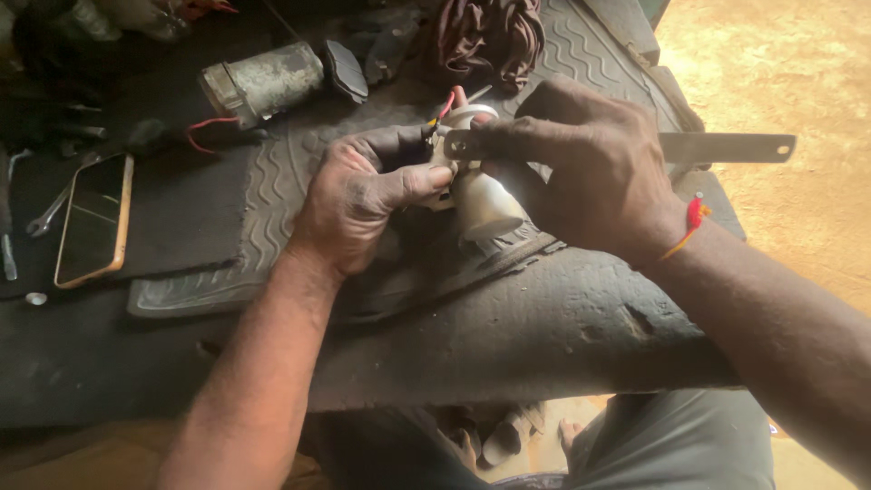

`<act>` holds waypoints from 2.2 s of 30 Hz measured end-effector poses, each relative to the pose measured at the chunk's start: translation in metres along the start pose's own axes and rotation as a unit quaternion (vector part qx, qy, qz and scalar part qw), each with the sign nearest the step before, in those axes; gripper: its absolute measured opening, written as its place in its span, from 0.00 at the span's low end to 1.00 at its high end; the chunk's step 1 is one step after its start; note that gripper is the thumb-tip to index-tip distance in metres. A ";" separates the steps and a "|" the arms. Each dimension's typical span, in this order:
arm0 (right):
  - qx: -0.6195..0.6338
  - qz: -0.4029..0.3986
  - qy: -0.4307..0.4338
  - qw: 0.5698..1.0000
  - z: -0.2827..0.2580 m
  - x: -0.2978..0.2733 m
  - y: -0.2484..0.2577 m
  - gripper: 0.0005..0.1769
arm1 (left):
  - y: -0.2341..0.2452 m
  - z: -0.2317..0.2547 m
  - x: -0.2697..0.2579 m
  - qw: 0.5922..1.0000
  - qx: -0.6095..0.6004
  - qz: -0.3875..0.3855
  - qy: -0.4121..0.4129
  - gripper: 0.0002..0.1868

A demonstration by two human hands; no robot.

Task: The person is repairing a cylindrical electrical component, likely a starter motor, on a workbench. They use a screwdriver to adjust internal parts and connect wires to the terminals.

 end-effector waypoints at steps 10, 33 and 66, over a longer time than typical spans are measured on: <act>-0.078 0.042 -0.044 0.995 0.021 -0.006 -0.008 0.03 | 0.004 -0.008 0.003 0.996 0.069 0.046 -0.015 0.18; -0.028 -0.010 0.034 0.999 0.013 -0.010 -0.013 0.03 | -0.009 0.004 0.000 0.972 0.234 0.018 -0.006 0.19; -0.012 0.026 -0.014 0.999 0.004 -0.012 -0.018 0.04 | -0.011 0.004 -0.003 0.994 -0.103 -0.019 -0.008 0.21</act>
Point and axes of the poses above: each hand's wrist, its own x-axis towards the middle knuckle, its own y-axis out of the back of the hand, z = x × y, the point moved 3 cm from there along x, towards the middle knuckle, and after that the axes turned 14 degrees about -y, right-handed, at the moved point
